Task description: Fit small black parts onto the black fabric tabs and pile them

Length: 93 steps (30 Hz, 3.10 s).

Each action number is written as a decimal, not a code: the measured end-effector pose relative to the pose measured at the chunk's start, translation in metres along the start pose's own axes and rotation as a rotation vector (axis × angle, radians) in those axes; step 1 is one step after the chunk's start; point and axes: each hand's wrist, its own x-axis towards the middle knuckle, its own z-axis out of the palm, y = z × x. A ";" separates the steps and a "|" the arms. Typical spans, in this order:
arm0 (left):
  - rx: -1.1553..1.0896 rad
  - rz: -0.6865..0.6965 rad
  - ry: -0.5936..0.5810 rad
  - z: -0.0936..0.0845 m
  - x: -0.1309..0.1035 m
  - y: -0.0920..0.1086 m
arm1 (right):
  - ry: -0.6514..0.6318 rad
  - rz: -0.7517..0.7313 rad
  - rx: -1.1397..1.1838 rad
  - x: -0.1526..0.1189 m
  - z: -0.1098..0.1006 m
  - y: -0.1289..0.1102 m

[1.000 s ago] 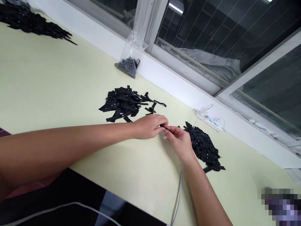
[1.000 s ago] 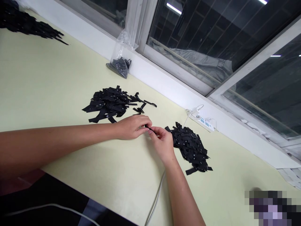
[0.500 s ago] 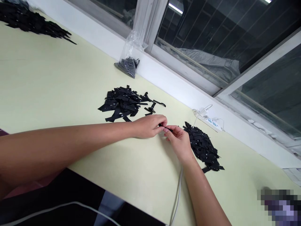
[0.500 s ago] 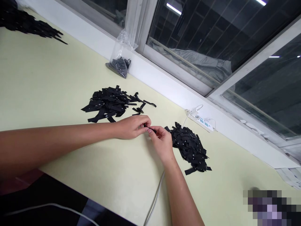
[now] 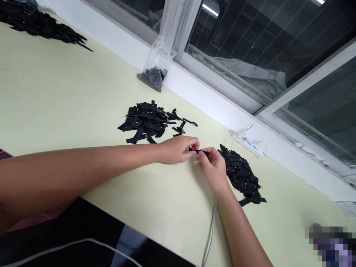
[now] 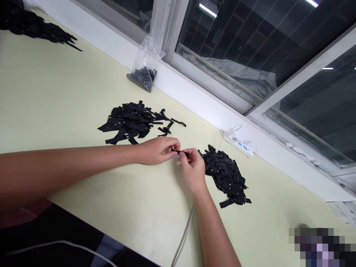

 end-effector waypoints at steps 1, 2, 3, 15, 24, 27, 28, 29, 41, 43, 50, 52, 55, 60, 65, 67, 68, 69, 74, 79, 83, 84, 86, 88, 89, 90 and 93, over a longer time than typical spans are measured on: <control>-0.003 -0.004 -0.004 0.000 0.000 0.000 | 0.018 -0.006 -0.016 0.000 0.000 0.000; -0.004 -0.005 -0.007 0.000 0.000 0.000 | 0.035 -0.010 -0.026 0.001 -0.001 0.000; -0.002 -0.002 -0.007 0.001 0.000 -0.001 | 0.051 -0.015 -0.029 0.001 -0.002 0.000; 0.001 0.013 -0.011 0.001 0.000 0.000 | 0.047 -0.054 -0.071 0.001 -0.004 0.006; -0.016 0.012 -0.023 0.001 0.000 -0.002 | 0.035 -0.048 -0.087 0.002 -0.004 0.009; -0.019 0.026 -0.017 0.002 0.000 -0.002 | 0.031 -0.046 -0.080 0.002 -0.003 0.008; -0.018 0.025 -0.016 0.002 0.000 -0.002 | 0.029 -0.045 -0.080 0.002 -0.004 0.008; -0.018 0.024 -0.018 0.002 -0.001 -0.002 | 0.028 -0.044 -0.081 0.002 -0.004 0.008; -0.007 0.017 -0.033 0.002 -0.001 -0.003 | 0.008 -0.035 -0.092 0.001 -0.003 0.006; -0.011 0.023 -0.024 0.002 -0.001 -0.003 | 0.009 -0.030 -0.096 0.001 -0.003 0.006; -0.010 0.005 -0.029 0.002 -0.001 -0.004 | 0.029 -0.029 -0.088 0.002 -0.003 0.008; -0.009 0.007 -0.029 0.002 -0.001 -0.004 | 0.029 -0.032 -0.079 0.002 -0.003 0.008; -0.015 -0.005 -0.035 0.003 -0.001 -0.005 | 0.026 -0.036 -0.076 0.002 -0.003 0.009; -0.016 -0.015 -0.051 0.003 -0.001 -0.006 | 0.019 -0.027 -0.089 0.002 -0.003 0.008; -0.013 -0.020 -0.062 0.002 -0.001 -0.005 | 0.016 -0.034 -0.082 0.002 -0.003 0.007; -0.016 -0.020 -0.068 0.002 -0.001 -0.005 | 0.013 -0.037 -0.082 0.002 -0.003 0.008; -0.017 -0.023 -0.071 0.002 -0.001 -0.005 | 0.015 -0.040 -0.085 0.002 -0.003 0.009; -0.017 -0.026 -0.071 0.002 -0.001 -0.005 | 0.018 -0.041 -0.087 0.003 -0.003 0.009; -0.014 -0.024 -0.061 0.001 -0.001 -0.003 | 0.024 -0.040 -0.090 0.003 -0.003 0.010; -0.010 -0.030 -0.043 0.002 -0.001 -0.004 | 0.031 -0.060 -0.084 0.001 -0.002 0.007; -0.011 -0.024 -0.046 0.002 -0.001 -0.004 | 0.029 -0.062 -0.086 0.001 -0.002 0.006; -0.011 -0.025 -0.047 0.002 -0.001 -0.004 | 0.029 -0.061 -0.085 0.001 -0.002 0.007; -0.015 -0.027 -0.050 0.002 -0.001 -0.004 | 0.029 -0.055 -0.081 0.001 -0.002 0.008; -0.021 -0.027 -0.053 0.001 -0.001 -0.004 | 0.028 -0.048 -0.077 0.002 -0.002 0.009; -0.024 -0.026 -0.053 0.001 -0.001 -0.003 | 0.028 -0.044 -0.076 0.002 -0.002 0.009; -0.025 -0.026 -0.052 0.001 0.000 -0.003 | 0.027 -0.042 -0.075 0.002 -0.002 0.010; -0.025 -0.027 -0.048 0.001 0.000 -0.003 | 0.028 -0.040 -0.074 0.002 -0.002 0.010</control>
